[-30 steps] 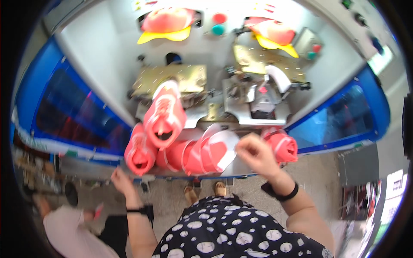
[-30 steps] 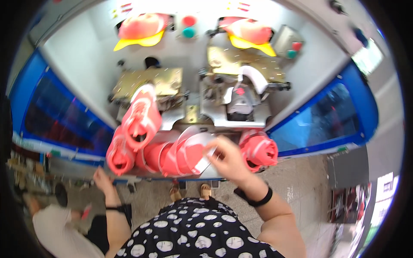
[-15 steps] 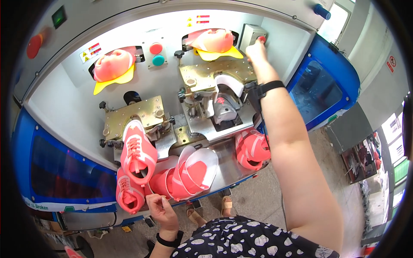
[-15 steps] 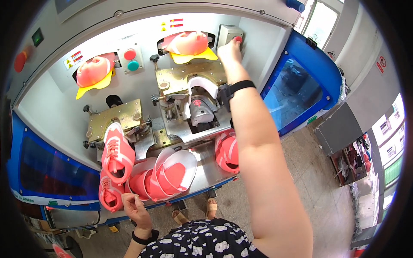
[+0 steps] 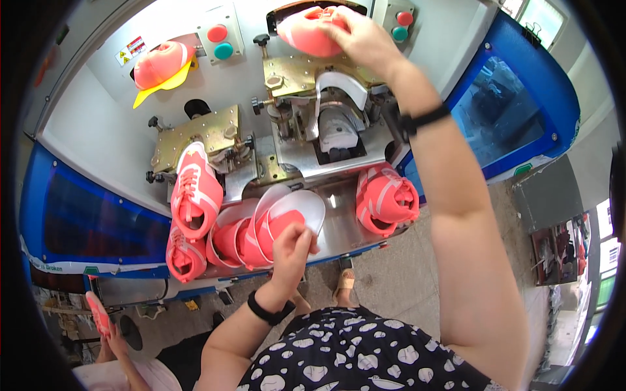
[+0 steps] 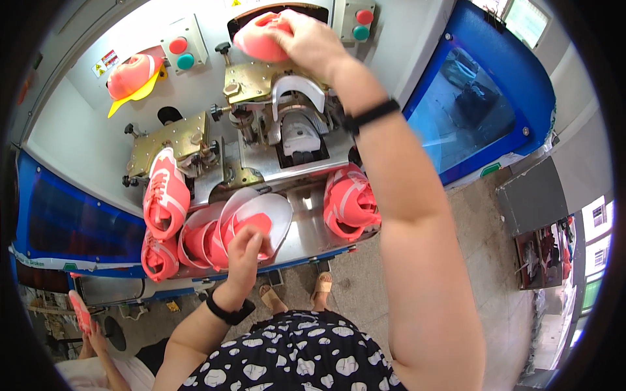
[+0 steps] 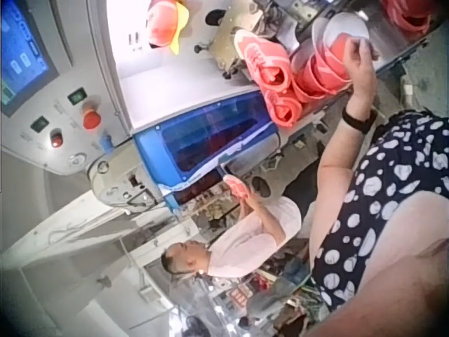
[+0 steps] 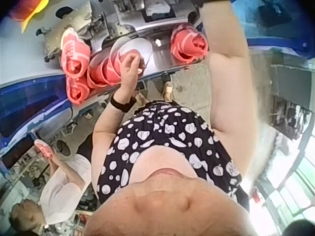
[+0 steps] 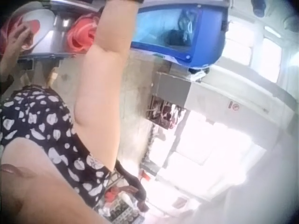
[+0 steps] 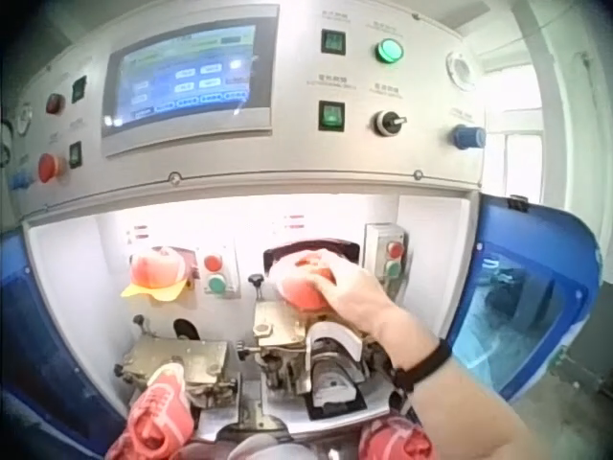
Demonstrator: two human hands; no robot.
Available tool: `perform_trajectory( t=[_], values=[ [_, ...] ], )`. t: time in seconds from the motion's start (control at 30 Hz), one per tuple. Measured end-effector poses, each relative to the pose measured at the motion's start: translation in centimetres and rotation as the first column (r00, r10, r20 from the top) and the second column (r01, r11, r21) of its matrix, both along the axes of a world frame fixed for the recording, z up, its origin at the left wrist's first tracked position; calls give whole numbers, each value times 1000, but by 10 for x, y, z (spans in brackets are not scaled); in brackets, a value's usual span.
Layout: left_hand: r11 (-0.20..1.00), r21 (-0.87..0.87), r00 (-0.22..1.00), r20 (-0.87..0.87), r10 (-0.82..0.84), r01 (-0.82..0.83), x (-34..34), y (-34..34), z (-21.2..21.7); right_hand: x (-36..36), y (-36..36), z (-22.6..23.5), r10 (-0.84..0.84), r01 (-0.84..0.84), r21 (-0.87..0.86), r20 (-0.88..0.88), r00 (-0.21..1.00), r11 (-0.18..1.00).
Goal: Using a heel lasting machine to shape the back part of athletic shoes.
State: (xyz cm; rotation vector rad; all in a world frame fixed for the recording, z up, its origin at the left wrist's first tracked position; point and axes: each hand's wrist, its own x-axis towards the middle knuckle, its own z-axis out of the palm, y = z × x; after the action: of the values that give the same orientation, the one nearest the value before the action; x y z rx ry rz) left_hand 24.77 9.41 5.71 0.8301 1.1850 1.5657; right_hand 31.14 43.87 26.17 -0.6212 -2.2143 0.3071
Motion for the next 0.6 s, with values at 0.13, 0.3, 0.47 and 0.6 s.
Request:
perform_trajectory(
  t=[0.13, 0.3, 0.47, 0.6],
  values=[
    [989, -37, 946, 299, -128, 145, 12, 33, 5, 69, -130, -99, 20, 10, 211, -137, 990, 977],
    [957, -124, 912, 357, -203, 262, 31, 63, 3, 136, -222, -191, -5, 5, 10, -60, 998, 1000],
    [999, -23, 850, 527, -8, 24, 48, 107, -8, 130, -174, -176, 28, -25, -132, 21, 999, 991],
    [999, -5, 884, 467, -29, 36, 42, 127, -17, 101, -133, -158, -86, 85, 18, 60, 994, 996]
  ],
)
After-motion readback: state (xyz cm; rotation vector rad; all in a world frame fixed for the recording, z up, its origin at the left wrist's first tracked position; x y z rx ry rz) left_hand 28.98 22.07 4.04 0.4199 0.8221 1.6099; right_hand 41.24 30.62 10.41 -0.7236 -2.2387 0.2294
